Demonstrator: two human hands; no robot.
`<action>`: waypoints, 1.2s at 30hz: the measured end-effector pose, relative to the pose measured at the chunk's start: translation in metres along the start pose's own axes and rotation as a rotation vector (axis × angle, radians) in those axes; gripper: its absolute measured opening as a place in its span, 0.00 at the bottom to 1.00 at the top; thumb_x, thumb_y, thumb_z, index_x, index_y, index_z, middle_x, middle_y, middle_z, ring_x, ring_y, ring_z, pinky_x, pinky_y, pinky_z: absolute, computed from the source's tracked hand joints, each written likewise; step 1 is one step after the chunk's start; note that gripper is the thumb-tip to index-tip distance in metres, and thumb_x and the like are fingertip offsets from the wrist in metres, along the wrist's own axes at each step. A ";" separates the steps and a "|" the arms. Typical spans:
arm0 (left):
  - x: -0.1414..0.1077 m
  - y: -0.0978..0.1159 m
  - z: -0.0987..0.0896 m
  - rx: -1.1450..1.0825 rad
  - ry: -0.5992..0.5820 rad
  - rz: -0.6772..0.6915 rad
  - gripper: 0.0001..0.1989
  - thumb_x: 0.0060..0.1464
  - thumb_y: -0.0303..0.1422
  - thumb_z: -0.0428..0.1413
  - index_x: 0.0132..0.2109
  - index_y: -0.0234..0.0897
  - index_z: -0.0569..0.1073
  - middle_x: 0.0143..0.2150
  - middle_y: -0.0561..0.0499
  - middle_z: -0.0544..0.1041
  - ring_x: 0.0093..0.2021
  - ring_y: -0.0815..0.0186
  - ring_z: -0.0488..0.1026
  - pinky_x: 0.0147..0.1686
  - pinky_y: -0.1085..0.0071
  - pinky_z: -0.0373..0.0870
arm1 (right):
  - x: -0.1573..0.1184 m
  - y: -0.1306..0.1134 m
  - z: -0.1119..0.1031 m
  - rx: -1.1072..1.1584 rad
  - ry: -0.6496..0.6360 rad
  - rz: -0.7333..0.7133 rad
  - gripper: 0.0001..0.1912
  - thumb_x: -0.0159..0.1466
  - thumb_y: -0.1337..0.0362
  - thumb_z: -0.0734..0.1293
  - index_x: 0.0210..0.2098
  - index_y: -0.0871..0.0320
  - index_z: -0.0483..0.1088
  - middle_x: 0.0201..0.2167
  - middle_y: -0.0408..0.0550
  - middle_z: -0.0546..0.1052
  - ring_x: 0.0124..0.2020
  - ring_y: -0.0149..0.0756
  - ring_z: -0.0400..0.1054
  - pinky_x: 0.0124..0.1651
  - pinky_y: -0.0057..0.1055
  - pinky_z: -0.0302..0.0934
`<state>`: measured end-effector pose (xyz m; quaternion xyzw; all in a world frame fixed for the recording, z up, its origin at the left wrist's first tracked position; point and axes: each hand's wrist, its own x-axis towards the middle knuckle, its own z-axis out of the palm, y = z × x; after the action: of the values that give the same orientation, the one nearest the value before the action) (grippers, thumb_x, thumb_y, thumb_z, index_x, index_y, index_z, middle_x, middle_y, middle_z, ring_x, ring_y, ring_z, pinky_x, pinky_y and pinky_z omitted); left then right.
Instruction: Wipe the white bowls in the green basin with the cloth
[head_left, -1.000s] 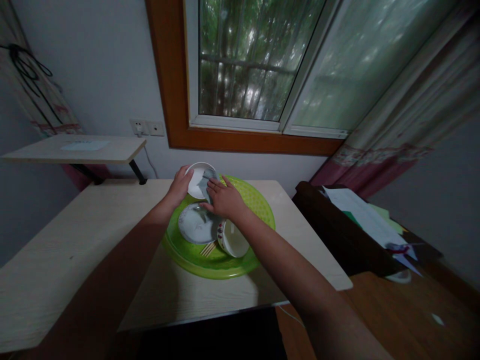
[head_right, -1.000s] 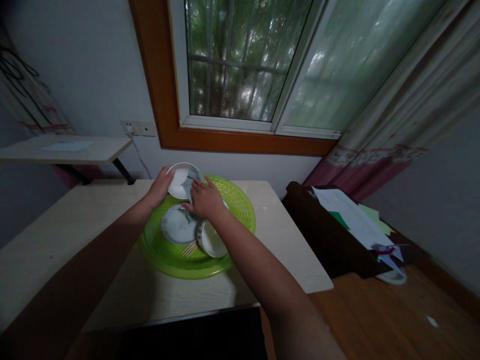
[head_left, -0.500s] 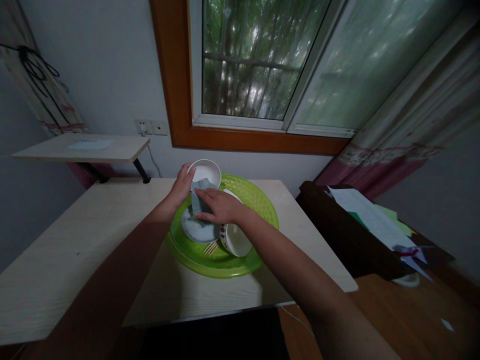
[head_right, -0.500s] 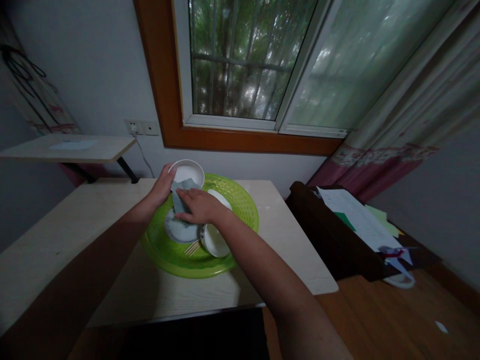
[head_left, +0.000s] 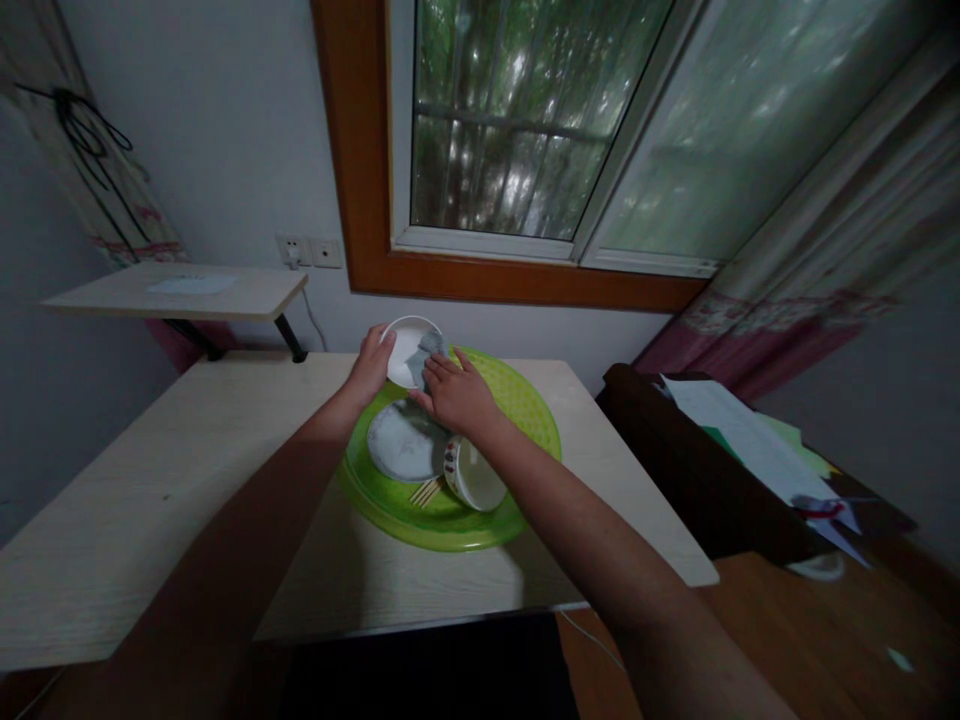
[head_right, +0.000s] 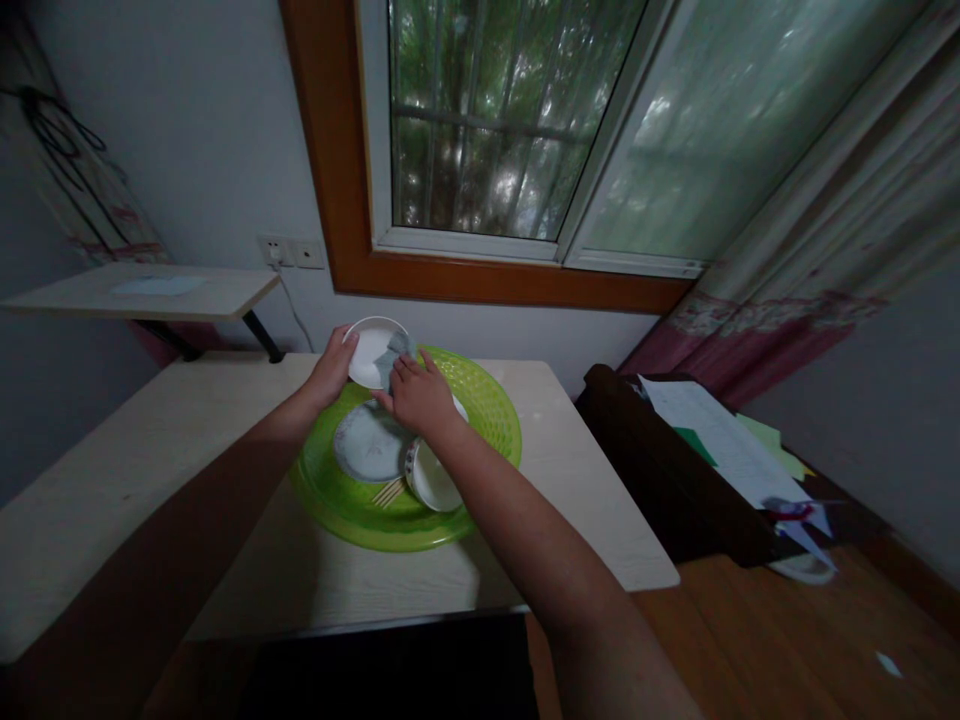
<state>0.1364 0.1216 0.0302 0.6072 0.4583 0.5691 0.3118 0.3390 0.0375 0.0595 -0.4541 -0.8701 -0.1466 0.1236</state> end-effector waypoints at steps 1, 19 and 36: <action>0.000 0.002 0.000 -0.011 0.005 -0.023 0.21 0.74 0.50 0.54 0.63 0.43 0.76 0.62 0.40 0.79 0.66 0.47 0.74 0.67 0.47 0.74 | 0.000 0.000 0.001 0.005 -0.001 -0.016 0.30 0.84 0.48 0.61 0.65 0.68 0.79 0.70 0.68 0.78 0.77 0.56 0.68 0.85 0.58 0.47; 0.000 -0.003 0.001 -0.066 -0.005 -0.023 0.18 0.74 0.44 0.53 0.63 0.42 0.71 0.67 0.36 0.77 0.71 0.47 0.72 0.74 0.47 0.65 | 0.008 0.003 0.003 0.180 -0.093 -0.157 0.26 0.85 0.53 0.60 0.71 0.62 0.75 0.69 0.60 0.81 0.70 0.48 0.76 0.79 0.47 0.59; 0.002 -0.009 0.002 -0.010 -0.008 -0.018 0.21 0.74 0.49 0.53 0.64 0.43 0.72 0.66 0.37 0.77 0.70 0.47 0.72 0.73 0.48 0.65 | 0.004 0.002 0.005 0.255 -0.090 -0.191 0.29 0.85 0.51 0.60 0.74 0.64 0.72 0.71 0.64 0.79 0.71 0.49 0.74 0.80 0.49 0.58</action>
<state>0.1361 0.1266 0.0227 0.6039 0.4597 0.5660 0.3220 0.3384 0.0436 0.0561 -0.3561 -0.9254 -0.0255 0.1268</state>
